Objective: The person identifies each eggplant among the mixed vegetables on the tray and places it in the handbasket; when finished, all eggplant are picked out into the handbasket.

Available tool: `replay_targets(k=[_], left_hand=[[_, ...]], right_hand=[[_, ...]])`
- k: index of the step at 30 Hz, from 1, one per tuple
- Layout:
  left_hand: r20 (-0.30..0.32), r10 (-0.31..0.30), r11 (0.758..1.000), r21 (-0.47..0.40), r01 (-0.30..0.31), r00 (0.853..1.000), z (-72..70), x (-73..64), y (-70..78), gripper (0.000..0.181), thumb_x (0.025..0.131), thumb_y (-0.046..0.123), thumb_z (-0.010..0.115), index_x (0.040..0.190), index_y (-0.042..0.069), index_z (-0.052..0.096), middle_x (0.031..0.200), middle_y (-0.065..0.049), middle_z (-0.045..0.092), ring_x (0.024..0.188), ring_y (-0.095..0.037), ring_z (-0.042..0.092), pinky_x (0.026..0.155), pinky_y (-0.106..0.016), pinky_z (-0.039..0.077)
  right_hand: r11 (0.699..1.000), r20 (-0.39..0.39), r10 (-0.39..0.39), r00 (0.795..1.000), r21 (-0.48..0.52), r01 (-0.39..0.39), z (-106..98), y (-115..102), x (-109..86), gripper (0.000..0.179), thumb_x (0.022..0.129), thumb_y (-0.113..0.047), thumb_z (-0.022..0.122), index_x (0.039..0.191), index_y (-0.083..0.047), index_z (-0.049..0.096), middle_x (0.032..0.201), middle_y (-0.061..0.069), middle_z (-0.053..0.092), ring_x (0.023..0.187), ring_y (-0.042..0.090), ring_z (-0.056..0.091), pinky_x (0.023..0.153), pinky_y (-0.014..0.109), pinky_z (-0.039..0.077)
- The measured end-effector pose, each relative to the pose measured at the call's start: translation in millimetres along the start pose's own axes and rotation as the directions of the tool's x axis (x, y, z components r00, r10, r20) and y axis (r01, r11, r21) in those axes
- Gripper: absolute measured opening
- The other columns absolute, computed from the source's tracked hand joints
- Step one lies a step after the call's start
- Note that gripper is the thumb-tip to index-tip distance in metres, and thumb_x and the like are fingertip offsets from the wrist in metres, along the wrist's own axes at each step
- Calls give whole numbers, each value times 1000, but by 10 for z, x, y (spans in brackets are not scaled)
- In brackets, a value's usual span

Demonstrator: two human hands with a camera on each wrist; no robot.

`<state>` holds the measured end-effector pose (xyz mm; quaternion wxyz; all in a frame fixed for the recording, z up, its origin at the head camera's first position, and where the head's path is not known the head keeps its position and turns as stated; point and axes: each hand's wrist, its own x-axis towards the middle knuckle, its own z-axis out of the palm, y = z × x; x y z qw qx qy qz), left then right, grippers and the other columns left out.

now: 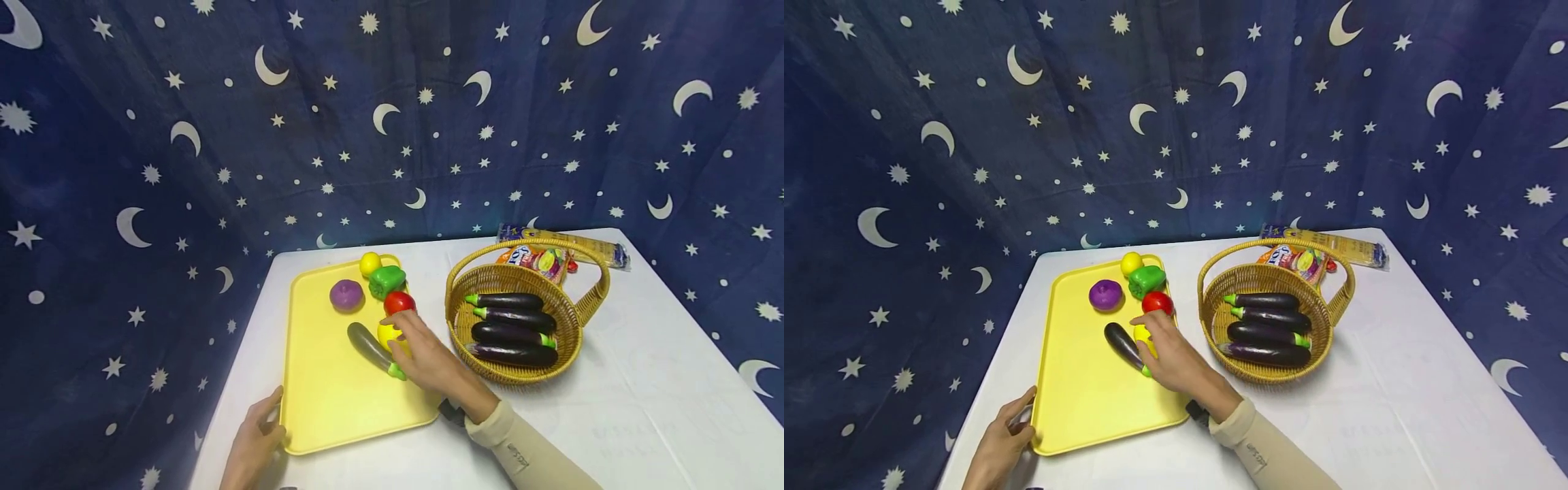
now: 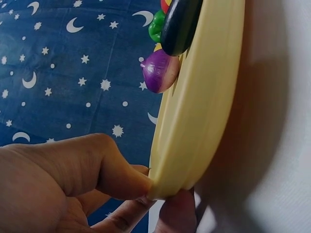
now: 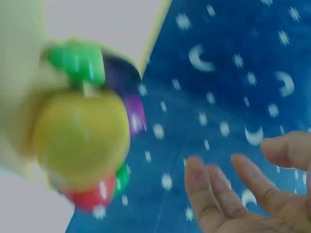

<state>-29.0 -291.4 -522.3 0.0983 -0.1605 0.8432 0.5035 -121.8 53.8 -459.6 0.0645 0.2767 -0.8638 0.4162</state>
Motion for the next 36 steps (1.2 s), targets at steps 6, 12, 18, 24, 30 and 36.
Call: replay_targets(k=[6,12,18,24,30,36], left_hand=[[0,-8,999,-35,8,1000,13,-19,19,85,87,-8,59,166,10,35,164,-22,36,107,-19,68,70,-24,55],[10,-10,998,-55,11,1000,29,-20,19,86,86,-8,58,166,10,34,164,-22,35,98,-14,67,67,-25,54],[3,-2,1000,-20,2,1000,28,-22,30,84,88,-7,59,166,9,34,165,-24,35,122,-31,66,75,-23,56],[7,-7,1000,6,7,1000,6,-4,40,85,87,-7,60,167,11,34,164,-22,36,111,-22,68,71,-24,55],[21,10,1000,5,-10,1000,-16,-4,35,84,88,-8,59,167,10,33,163,-23,36,95,-11,65,68,-24,55],[5,27,999,23,-27,1000,-7,-20,28,84,86,-8,61,165,8,36,161,-25,40,113,-27,67,72,-22,56]], right_hand=[[995,124,13,992,-97,-1,439,-71,177,51,104,-17,64,152,-7,49,146,14,53,134,31,53,110,46,55],[959,222,28,975,-281,36,659,-44,279,62,105,-26,65,159,-11,41,155,14,47,143,31,47,122,42,46],[923,253,72,965,-384,32,761,-47,314,67,103,-28,68,162,-13,40,155,13,49,139,30,49,121,40,45],[885,249,84,965,-463,43,843,-66,297,70,102,-24,68,164,-10,37,153,16,50,125,30,49,112,39,47],[821,215,90,972,-569,50,933,-105,360,72,95,-13,74,158,-3,41,144,18,53,112,30,50,100,36,51],[723,149,77,986,-690,48,1071,-140,410,66,88,-13,83,147,2,56,131,19,60,97,25,52,79,22,51]])
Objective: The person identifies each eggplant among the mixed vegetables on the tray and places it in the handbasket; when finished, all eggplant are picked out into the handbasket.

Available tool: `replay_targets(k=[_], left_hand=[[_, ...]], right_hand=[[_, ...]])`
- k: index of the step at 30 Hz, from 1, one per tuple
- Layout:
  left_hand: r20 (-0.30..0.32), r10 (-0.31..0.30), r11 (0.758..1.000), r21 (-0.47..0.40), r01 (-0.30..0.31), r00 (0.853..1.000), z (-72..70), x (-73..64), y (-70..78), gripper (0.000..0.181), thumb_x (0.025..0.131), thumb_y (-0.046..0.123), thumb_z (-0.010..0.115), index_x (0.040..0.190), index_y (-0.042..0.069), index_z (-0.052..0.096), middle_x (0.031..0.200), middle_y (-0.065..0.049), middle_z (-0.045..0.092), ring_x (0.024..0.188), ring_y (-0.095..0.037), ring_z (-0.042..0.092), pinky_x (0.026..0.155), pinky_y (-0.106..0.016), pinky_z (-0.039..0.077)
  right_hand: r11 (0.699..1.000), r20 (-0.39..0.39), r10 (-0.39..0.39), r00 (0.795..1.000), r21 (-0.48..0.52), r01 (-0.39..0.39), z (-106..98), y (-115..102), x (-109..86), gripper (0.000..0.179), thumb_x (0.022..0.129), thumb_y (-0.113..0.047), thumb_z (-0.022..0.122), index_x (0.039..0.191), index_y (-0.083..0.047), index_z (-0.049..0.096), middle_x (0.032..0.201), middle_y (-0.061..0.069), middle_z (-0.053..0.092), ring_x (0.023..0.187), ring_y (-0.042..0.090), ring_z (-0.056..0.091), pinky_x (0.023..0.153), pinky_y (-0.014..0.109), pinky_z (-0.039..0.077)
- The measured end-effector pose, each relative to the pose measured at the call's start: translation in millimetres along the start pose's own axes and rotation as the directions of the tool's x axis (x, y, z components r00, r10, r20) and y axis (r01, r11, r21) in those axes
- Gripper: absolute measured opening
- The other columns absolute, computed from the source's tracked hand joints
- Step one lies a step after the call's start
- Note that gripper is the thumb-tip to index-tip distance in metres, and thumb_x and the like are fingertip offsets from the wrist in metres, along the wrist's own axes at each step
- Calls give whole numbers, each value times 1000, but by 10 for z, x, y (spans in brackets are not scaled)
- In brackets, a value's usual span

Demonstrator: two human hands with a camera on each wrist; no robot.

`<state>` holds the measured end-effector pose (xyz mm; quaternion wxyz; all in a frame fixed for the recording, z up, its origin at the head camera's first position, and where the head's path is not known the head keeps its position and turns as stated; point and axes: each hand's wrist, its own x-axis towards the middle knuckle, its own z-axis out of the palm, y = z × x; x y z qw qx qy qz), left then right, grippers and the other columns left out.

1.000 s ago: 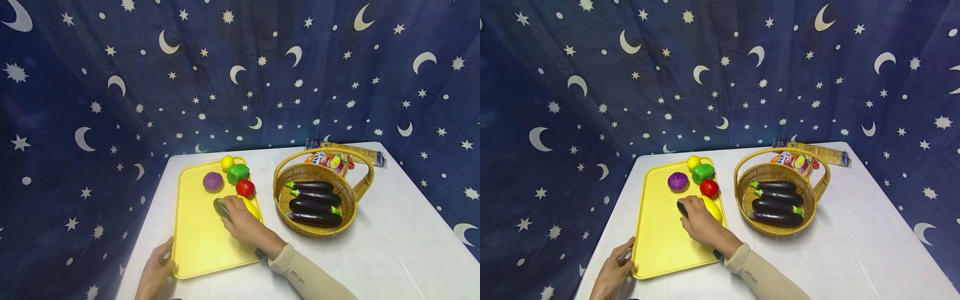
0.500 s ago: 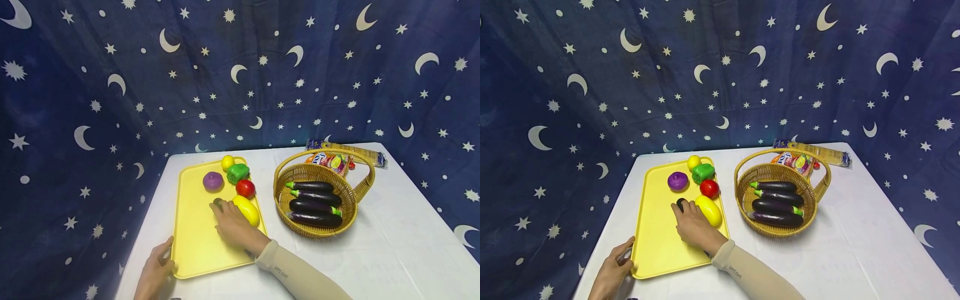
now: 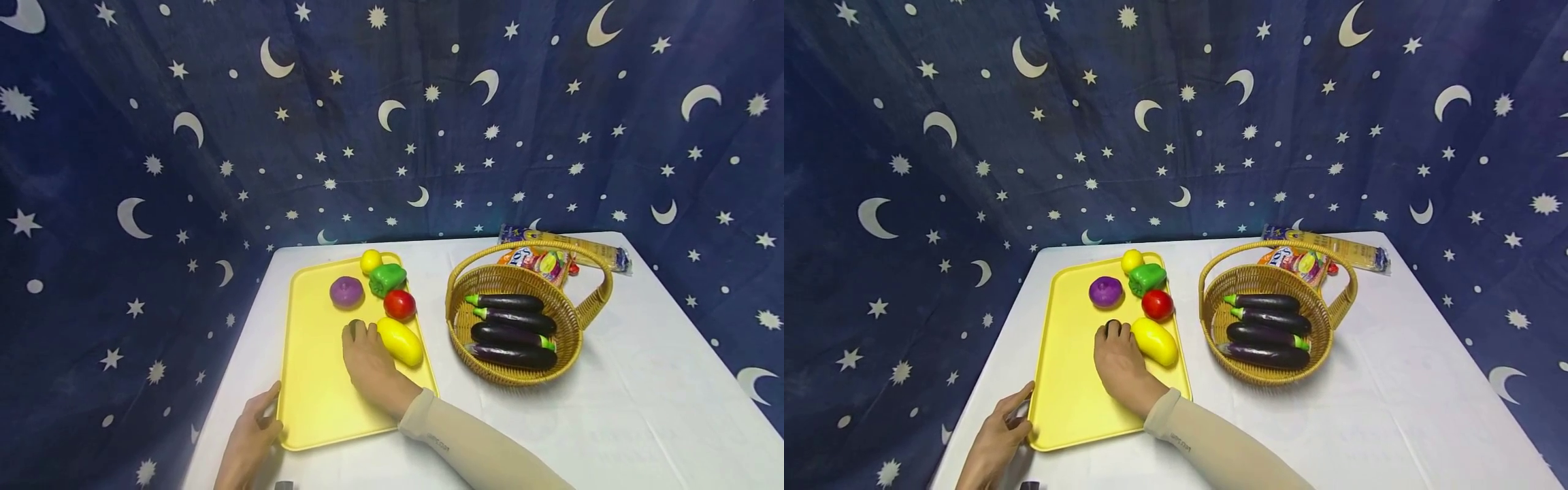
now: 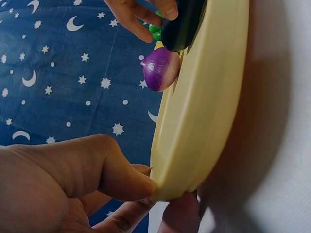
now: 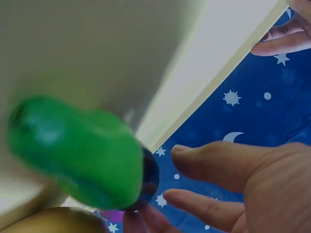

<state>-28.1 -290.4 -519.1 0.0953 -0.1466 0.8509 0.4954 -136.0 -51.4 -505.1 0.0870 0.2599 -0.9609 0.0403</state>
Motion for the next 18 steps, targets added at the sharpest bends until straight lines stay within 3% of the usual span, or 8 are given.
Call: replay_targets(k=[3,7,13,18], left_hand=[[-5,10,1000,8,-10,1000,-4,-3,-5,84,85,-7,62,165,7,37,161,-26,40,128,-39,62,78,-20,56],[-4,0,1000,23,0,1000,-4,0,5,85,85,-6,63,165,7,37,162,-25,39,128,-38,62,80,-19,54],[3,-7,1000,8,7,1000,-9,7,13,86,85,-7,62,165,8,36,162,-24,39,114,-24,63,77,-21,55],[9,-9,1000,-10,9,1000,1,14,-2,87,85,-8,62,166,8,35,163,-23,38,115,-24,63,77,-21,56]], right_hand=[[998,-59,34,998,-41,-36,20,-39,15,49,91,-11,80,135,2,64,113,15,63,86,20,48,67,16,41],[995,-85,68,994,-66,-74,35,-45,22,36,93,-9,77,126,1,65,98,9,60,80,18,43,63,15,35],[989,-115,93,989,-108,-106,52,-42,29,37,94,-10,75,127,0,63,101,9,62,82,17,52,66,17,43],[988,-99,82,992,-123,-94,55,-54,26,44,92,-10,75,132,1,62,107,11,65,85,17,54,68,21,42]])
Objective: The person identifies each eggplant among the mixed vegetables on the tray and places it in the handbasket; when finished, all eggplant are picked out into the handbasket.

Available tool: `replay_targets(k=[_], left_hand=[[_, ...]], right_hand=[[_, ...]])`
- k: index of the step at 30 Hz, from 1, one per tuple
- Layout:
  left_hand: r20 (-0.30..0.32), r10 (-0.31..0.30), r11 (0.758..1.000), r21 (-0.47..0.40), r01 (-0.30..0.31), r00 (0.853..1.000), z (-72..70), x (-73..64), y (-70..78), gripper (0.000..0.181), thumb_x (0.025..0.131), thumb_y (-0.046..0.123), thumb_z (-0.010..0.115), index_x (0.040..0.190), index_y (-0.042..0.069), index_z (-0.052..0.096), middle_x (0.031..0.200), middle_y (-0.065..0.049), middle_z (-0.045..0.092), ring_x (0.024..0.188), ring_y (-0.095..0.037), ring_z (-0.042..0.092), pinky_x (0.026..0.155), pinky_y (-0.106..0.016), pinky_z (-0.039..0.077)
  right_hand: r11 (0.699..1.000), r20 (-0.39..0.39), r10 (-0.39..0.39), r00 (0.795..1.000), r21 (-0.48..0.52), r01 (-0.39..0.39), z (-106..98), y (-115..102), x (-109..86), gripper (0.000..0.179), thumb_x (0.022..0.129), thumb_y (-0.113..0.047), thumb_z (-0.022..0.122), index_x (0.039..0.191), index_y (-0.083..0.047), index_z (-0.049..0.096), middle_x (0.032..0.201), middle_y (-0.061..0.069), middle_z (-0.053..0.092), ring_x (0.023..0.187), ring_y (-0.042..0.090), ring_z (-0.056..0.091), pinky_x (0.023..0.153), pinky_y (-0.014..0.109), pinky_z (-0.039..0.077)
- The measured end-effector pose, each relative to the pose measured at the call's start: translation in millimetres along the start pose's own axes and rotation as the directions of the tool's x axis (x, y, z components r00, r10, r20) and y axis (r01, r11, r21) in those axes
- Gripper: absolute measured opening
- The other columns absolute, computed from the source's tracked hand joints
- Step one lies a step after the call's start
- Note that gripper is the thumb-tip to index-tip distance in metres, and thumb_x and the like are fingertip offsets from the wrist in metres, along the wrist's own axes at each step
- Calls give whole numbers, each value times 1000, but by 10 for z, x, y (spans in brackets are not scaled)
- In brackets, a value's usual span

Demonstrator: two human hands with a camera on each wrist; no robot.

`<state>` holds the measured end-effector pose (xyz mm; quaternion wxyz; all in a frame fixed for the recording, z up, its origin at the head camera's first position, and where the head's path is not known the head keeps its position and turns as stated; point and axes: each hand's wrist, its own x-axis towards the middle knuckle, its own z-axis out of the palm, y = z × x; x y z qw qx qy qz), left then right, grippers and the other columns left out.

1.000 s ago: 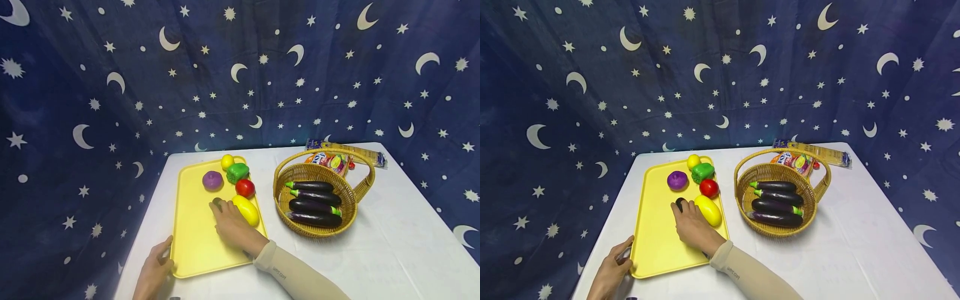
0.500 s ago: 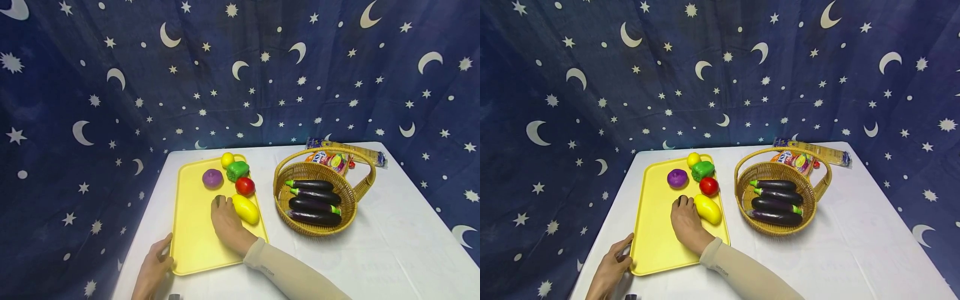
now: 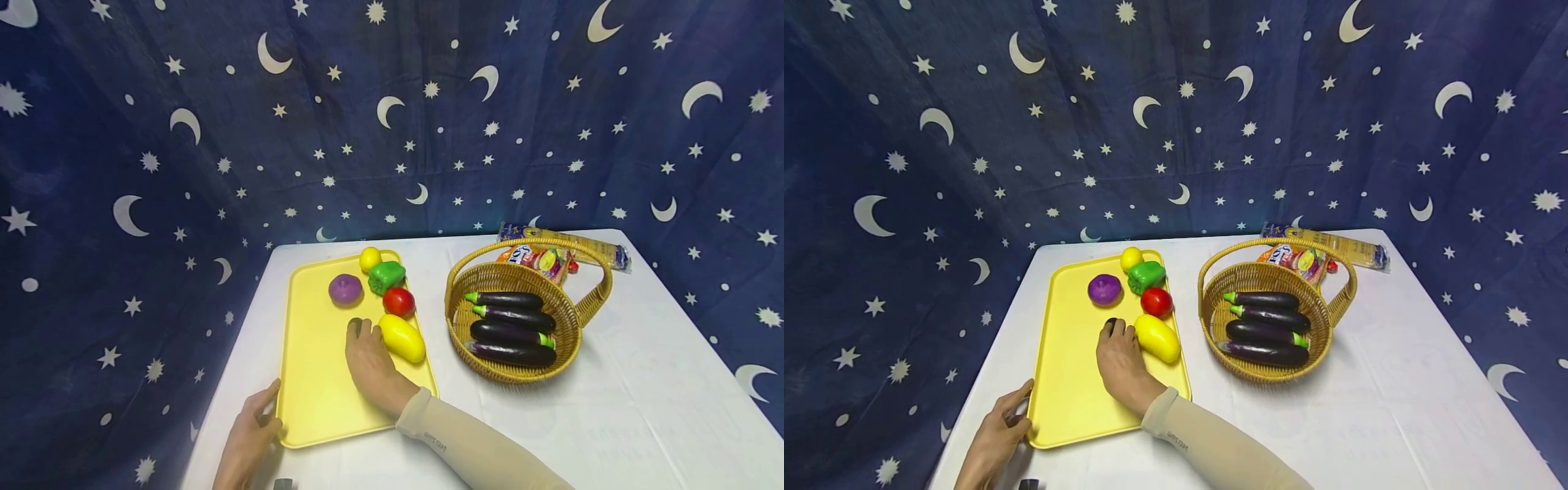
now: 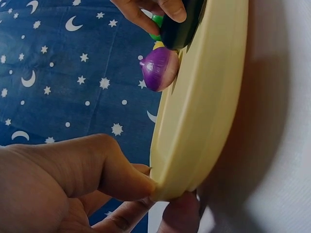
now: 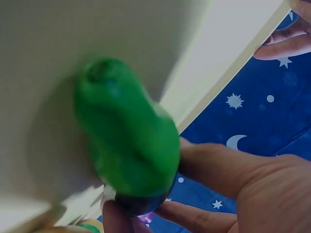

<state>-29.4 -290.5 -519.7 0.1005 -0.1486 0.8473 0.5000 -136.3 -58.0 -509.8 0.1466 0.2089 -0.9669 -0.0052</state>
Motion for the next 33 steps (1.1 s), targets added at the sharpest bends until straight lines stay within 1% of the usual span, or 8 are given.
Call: replay_targets(k=[3,6,11,13,21,26,29,33], left_hand=[[5,-9,1000,-4,9,1000,2,1,-6,87,85,-8,61,166,9,34,163,-23,37,120,-29,63,77,-21,56],[9,-15,1000,-2,15,1000,4,3,-7,87,86,-8,60,167,9,33,164,-23,35,125,-32,61,78,-21,55],[3,-17,1000,15,17,1000,2,-2,-11,88,85,-7,62,166,9,34,163,-22,38,120,-29,62,79,-21,54],[-2,-15,999,33,15,1000,-1,-9,-11,87,84,-7,62,166,9,35,162,-22,39,118,-27,62,79,-20,53],[-2,10,1000,12,-10,1000,-12,-25,38,83,87,-7,60,165,7,36,163,-22,38,131,-39,60,77,-21,56],[-15,13,999,30,-13,1000,-16,-5,36,81,88,-7,59,164,7,38,162,-22,40,126,-36,62,75,-22,55],[-15,3,999,52,-2,1000,-17,10,24,81,88,-6,60,165,9,38,161,-22,41,123,-34,64,75,-22,55],[-17,-3,997,77,5,1000,-31,20,28,81,88,-4,61,165,10,38,162,-22,42,126,-36,63,77,-21,55]], right_hand=[[998,46,-10,999,64,7,-13,-6,-8,53,90,-7,77,138,2,59,106,12,64,84,17,50,67,21,39],[982,92,-2,996,189,-15,-25,-1,-17,56,89,0,76,141,1,55,102,13,60,81,18,45,65,19,38],[915,152,-15,988,400,-48,-44,47,-48,58,90,6,73,144,-3,54,103,13,53,84,20,44,64,18,40],[893,158,-46,986,449,-31,-58,89,-67,62,90,5,73,147,-6,54,106,11,52,89,21,44,67,19,41],[835,141,-133,981,549,34,-138,292,-125,71,91,3,70,156,-17,51,115,4,47,103,21,43,76,21,42],[797,135,-145,980,603,35,-227,438,-167,70,94,-1,66,159,-21,48,128,6,51,107,21,46,80,20,46],[756,102,-123,987,653,27,-307,573,-231,69,95,-3,64,159,-25,50,131,4,52,113,19,48,86,23,49],[738,-10,-72,997,672,60,-438,796,-318,67,93,-3,67,155,-25,55,128,2,52,116,17,50,90,28,54]])
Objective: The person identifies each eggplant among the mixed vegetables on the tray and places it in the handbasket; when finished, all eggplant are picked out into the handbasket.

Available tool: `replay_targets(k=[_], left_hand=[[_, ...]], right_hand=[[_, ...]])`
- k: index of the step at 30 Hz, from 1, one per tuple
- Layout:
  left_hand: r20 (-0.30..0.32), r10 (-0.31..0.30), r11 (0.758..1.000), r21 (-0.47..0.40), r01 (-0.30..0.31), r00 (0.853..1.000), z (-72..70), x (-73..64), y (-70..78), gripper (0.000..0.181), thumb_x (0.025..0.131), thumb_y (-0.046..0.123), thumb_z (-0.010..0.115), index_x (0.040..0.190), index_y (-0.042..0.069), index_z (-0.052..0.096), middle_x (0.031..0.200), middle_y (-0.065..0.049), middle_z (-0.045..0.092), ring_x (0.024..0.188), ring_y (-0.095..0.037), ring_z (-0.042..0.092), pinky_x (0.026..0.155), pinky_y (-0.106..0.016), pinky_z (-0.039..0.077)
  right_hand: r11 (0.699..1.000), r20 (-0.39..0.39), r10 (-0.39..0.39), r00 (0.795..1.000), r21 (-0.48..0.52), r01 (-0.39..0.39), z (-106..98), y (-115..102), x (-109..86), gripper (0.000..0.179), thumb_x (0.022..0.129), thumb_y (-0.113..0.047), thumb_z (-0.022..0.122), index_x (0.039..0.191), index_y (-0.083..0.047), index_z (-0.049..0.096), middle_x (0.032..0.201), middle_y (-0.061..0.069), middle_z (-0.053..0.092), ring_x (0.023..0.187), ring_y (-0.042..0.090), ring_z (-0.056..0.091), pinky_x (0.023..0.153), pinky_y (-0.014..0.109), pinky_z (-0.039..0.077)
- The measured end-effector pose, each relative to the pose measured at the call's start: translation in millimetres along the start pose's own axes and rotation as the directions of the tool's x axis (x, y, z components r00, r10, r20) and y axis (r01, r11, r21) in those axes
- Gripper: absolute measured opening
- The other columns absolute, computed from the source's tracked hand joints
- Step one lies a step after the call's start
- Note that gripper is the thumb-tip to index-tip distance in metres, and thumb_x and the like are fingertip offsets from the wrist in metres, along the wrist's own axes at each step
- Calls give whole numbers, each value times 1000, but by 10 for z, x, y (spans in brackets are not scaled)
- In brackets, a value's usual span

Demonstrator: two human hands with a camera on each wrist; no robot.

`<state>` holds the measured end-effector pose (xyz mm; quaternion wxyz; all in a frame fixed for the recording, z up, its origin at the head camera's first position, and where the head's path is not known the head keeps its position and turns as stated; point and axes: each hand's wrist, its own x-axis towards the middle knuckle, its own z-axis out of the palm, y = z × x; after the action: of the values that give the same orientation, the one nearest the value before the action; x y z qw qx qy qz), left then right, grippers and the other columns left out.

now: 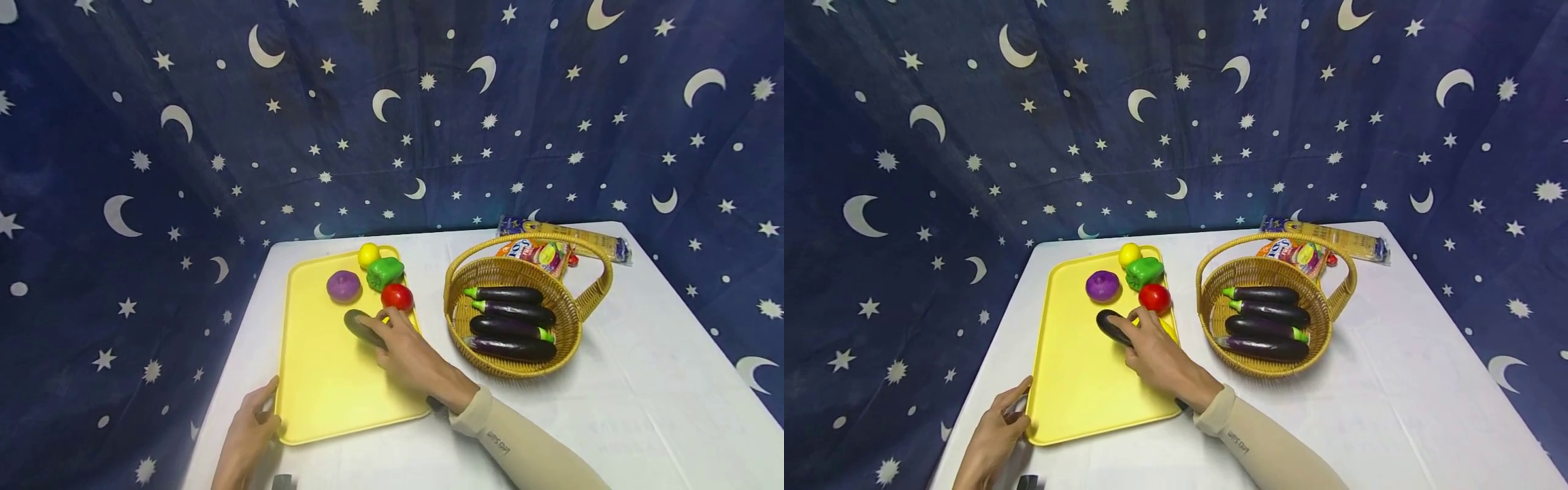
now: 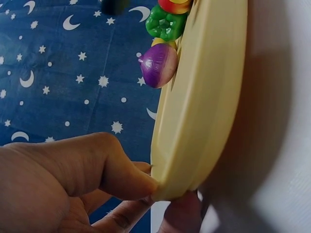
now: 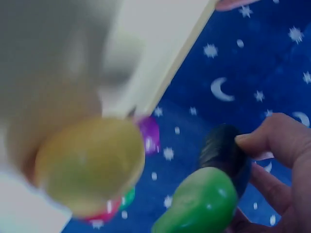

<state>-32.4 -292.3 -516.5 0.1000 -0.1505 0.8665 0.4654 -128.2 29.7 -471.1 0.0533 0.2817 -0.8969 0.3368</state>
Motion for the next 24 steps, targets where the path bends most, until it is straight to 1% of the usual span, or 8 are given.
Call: replay_targets(k=[4,7,10,15,17,21,24], left_hand=[[1,-11,1000,22,11,1000,-15,-3,30,82,88,-3,61,166,11,36,164,-20,40,130,-39,61,79,-20,53],[6,-13,999,35,13,1000,-20,5,40,83,88,-3,61,166,11,35,165,-20,39,130,-39,60,79,-20,53],[16,-13,999,39,13,1000,-13,16,34,83,89,-3,60,167,11,34,165,-21,38,131,-40,59,79,-20,53],[17,-24,998,55,23,1000,-8,27,17,83,89,-2,60,167,11,34,164,-22,38,132,-40,57,79,-19,52],[14,-24,998,57,23,1000,-9,29,12,83,89,-2,61,166,11,35,163,-23,39,130,-40,58,77,-20,52],[9,-9,998,60,9,1000,-18,31,7,82,88,-3,62,166,10,36,162,-24,40,128,-40,60,76,-20,53],[2,6,997,75,-6,1000,-21,33,7,81,89,-2,62,165,9,37,162,-24,41,130,-43,61,79,-20,52]], right_hand=[[999,-111,-46,993,11,47,-264,64,-112,68,91,-1,72,153,-24,58,130,4,54,115,19,55,92,31,58],[997,-150,-56,987,39,63,-454,106,-200,69,91,0,73,154,-24,57,133,7,54,115,20,59,93,33,61],[996,-167,-76,983,39,84,-638,153,-303,69,92,0,73,154,-24,57,134,8,53,112,20,61,92,33,62],[991,-191,-132,973,-30,128,-893,249,-478,70,91,0,77,154,-23,57,135,10,55,115,21,60,92,35,62],[990,-194,-140,971,-58,131,-967,299,-557,71,90,-1,79,154,-23,57,136,9,55,117,20,59,93,36,62],[987,-194,-134,972,-113,114,-1100,406,-720,75,88,-1,80,155,-26,57,140,7,55,118,17,58,90,33,62],[981,-181,-126,975,-170,95,-1230,509,-826,77,87,-1,81,155,-27,57,142,7,55,122,18,56,90,35,62]])
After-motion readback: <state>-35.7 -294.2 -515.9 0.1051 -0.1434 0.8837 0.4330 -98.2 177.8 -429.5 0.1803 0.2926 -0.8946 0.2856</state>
